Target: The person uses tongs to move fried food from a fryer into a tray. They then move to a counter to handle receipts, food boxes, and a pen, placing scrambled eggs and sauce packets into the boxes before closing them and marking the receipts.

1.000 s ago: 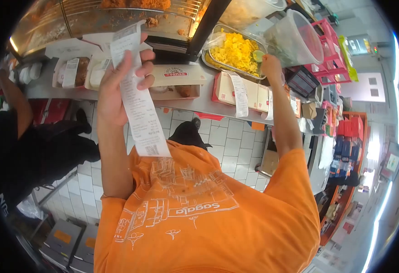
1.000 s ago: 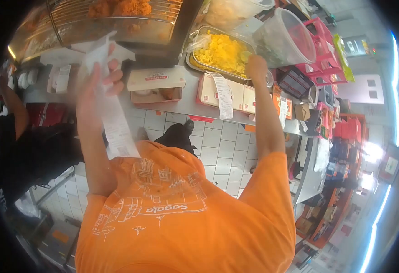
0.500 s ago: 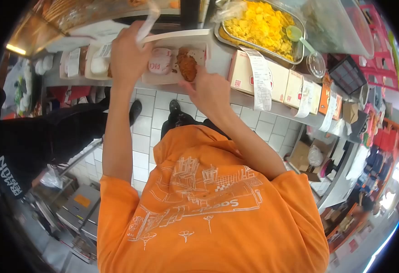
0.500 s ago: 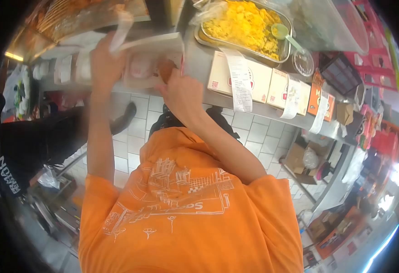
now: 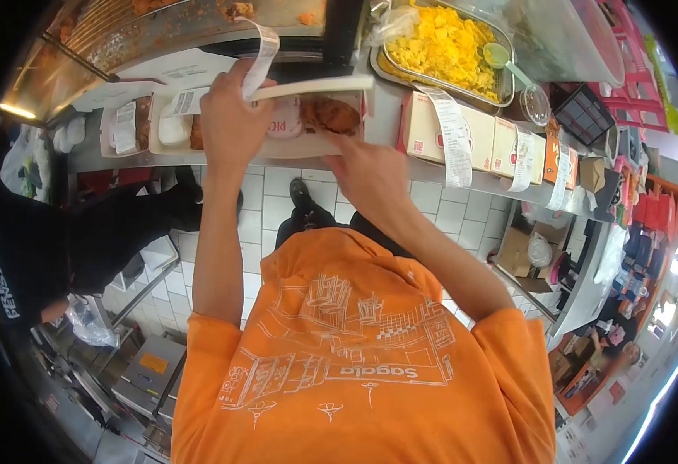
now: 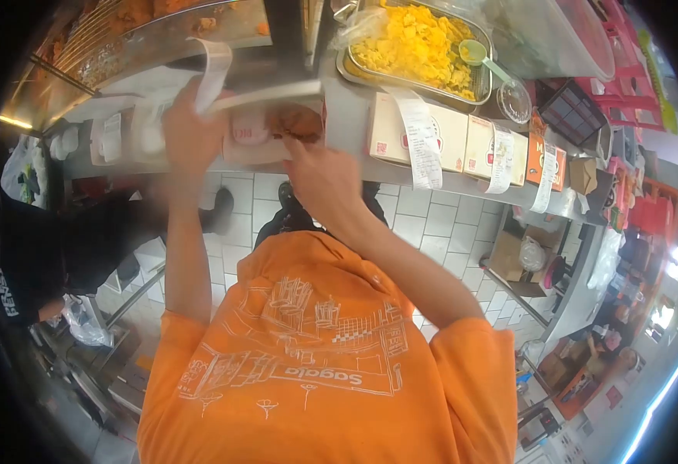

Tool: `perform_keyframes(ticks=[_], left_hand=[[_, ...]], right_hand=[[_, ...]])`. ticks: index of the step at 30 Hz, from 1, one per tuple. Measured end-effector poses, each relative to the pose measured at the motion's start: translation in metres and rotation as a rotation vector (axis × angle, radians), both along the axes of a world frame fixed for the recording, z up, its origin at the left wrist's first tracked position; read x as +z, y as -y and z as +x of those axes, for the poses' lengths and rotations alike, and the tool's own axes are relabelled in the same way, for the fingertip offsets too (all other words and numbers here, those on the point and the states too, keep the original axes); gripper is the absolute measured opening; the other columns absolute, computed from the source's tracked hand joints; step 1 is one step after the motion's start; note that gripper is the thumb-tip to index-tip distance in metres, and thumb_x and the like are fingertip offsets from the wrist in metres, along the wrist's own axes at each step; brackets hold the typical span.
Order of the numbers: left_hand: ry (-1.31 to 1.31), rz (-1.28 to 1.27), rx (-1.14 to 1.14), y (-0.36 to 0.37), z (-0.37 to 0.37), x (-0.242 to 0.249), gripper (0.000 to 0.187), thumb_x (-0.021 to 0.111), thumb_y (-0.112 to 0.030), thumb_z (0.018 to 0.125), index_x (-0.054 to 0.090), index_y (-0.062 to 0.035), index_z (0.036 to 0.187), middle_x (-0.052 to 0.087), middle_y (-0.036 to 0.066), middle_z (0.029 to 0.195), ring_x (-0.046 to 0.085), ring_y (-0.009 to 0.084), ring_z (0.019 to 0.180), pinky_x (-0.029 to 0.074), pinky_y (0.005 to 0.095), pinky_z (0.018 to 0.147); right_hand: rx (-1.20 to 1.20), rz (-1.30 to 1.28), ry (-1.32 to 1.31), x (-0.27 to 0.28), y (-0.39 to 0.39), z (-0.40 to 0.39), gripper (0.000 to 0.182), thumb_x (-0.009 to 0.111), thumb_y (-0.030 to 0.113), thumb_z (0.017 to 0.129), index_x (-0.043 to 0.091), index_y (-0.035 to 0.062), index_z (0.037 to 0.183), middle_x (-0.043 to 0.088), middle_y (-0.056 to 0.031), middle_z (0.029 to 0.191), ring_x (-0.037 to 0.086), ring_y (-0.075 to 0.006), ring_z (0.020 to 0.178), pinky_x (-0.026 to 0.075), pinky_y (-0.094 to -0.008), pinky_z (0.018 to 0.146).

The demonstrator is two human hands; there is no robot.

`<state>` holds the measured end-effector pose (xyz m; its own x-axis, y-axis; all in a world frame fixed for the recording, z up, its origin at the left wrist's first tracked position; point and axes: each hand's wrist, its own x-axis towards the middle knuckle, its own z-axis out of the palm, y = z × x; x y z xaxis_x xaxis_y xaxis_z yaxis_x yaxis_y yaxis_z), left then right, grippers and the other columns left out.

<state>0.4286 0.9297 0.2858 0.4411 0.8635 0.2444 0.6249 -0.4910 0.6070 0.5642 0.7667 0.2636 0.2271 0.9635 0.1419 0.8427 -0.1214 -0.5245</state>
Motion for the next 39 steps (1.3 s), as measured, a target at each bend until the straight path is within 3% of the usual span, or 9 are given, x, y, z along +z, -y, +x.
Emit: perform_keyframes(ticks=[4, 10, 12, 14, 15, 25, 31, 34, 39], left_hand=[[0.07, 0.006, 0.013, 0.002, 0.001, -0.001, 0.04, 0.072, -0.006, 0.073, 0.065, -0.0056, 0.112, 0.07, 0.013, 0.089, 0.067, 0.0361, 0.085, 0.052, 0.0428, 0.08], [-0.01, 0.173, -0.05, 0.042, -0.005, 0.048, 0.041, 0.073, -0.005, 0.075, 0.065, -0.0041, 0.116, 0.071, 0.015, 0.09, 0.068, 0.0365, 0.08, 0.053, 0.041, 0.077], [0.408, -0.086, -0.099, 0.094, 0.027, 0.081, 0.035, 0.072, -0.007, 0.081, 0.065, -0.0022, 0.115, 0.072, 0.016, 0.093, 0.069, 0.0356, 0.08, 0.054, 0.0379, 0.076], [0.564, -0.66, -0.262, 0.129, 0.062, 0.081, 0.031, 0.07, -0.009, 0.085, 0.064, -0.0008, 0.114, 0.072, 0.018, 0.095, 0.071, 0.0336, 0.085, 0.053, 0.0352, 0.077], [0.572, -0.643, -0.262, 0.135, 0.084, 0.077, 0.031, 0.07, -0.009, 0.085, 0.064, -0.0008, 0.114, 0.072, 0.018, 0.095, 0.071, 0.0336, 0.085, 0.053, 0.0352, 0.077], [-0.049, 0.014, 0.02, 0.06, 0.213, -0.044, 0.021, 0.066, -0.007, 0.081, 0.064, 0.0003, 0.1, 0.067, 0.023, 0.086, 0.066, 0.0412, 0.081, 0.051, 0.0491, 0.072], [-0.22, -0.067, 0.099, 0.048, 0.218, -0.045, 0.008, 0.063, -0.001, 0.076, 0.065, 0.0015, 0.069, 0.067, 0.022, 0.079, 0.067, 0.0396, 0.077, 0.053, 0.0472, 0.068], [-0.148, -0.011, 0.045, 0.045, 0.217, -0.062, 0.008, 0.064, -0.001, 0.076, 0.066, 0.0017, 0.069, 0.067, 0.022, 0.076, 0.068, 0.0394, 0.076, 0.054, 0.0465, 0.068], [-0.172, -0.093, 0.041, 0.044, 0.22, -0.056, 0.004, 0.065, 0.0, 0.074, 0.069, 0.0022, 0.074, 0.067, 0.022, 0.078, 0.069, 0.0394, 0.078, 0.055, 0.0457, 0.07]], right_hand=[[-0.396, -0.253, -0.159, 0.059, 0.046, 0.03, 0.018, 0.068, 0.021, 0.09, 0.07, 0.0097, 0.104, 0.068, -0.009, 0.069, 0.066, -0.0229, 0.06, 0.05, -0.0346, 0.057], [-0.393, 0.13, 0.12, 0.064, 0.044, 0.218, 0.02, 0.065, 0.022, 0.09, 0.072, 0.0062, 0.101, 0.071, -0.0128, 0.084, 0.07, -0.0262, 0.078, 0.052, -0.0372, 0.069], [-0.295, -0.012, 0.305, 0.046, 0.018, 0.294, 0.024, 0.064, 0.024, 0.089, 0.071, 0.006, 0.101, 0.071, -0.0148, 0.092, 0.07, -0.0296, 0.088, 0.053, -0.0423, 0.074], [-0.235, -0.306, 0.545, 0.013, -0.009, 0.352, 0.027, 0.07, 0.026, 0.084, 0.071, 0.0022, 0.097, 0.072, -0.0172, 0.096, 0.069, -0.0372, 0.091, 0.054, -0.044, 0.078], [-0.278, -0.416, 0.554, 0.003, -0.02, 0.364, 0.027, 0.072, 0.027, 0.083, 0.072, 0.002, 0.095, 0.072, -0.019, 0.094, 0.069, -0.0374, 0.093, 0.054, -0.0448, 0.078], [-0.062, -0.464, 0.657, 0.019, -0.037, 0.344, 0.008, 0.068, 0.01, 0.081, 0.072, 0.003, 0.084, 0.072, -0.0166, 0.086, 0.072, -0.0327, 0.08, 0.057, -0.0402, 0.069], [0.095, -0.416, 0.422, 0.003, -0.007, 0.306, 0.012, 0.061, 0.001, 0.081, 0.071, -0.0016, 0.086, 0.069, -0.0213, 0.085, 0.069, -0.0367, 0.085, 0.057, -0.0416, 0.069], [0.06, -0.163, 0.488, 0.014, 0.0, 0.3, 0.012, 0.062, 0.003, 0.08, 0.072, -0.0012, 0.085, 0.068, -0.0192, 0.081, 0.067, -0.0334, 0.091, 0.057, -0.0402, 0.071], [0.24, -0.423, 0.652, -0.011, 0.014, 0.27, 0.011, 0.063, 0.006, 0.079, 0.074, 0.0025, 0.081, 0.067, -0.0137, 0.08, 0.065, -0.0285, 0.09, 0.056, -0.0384, 0.069]])
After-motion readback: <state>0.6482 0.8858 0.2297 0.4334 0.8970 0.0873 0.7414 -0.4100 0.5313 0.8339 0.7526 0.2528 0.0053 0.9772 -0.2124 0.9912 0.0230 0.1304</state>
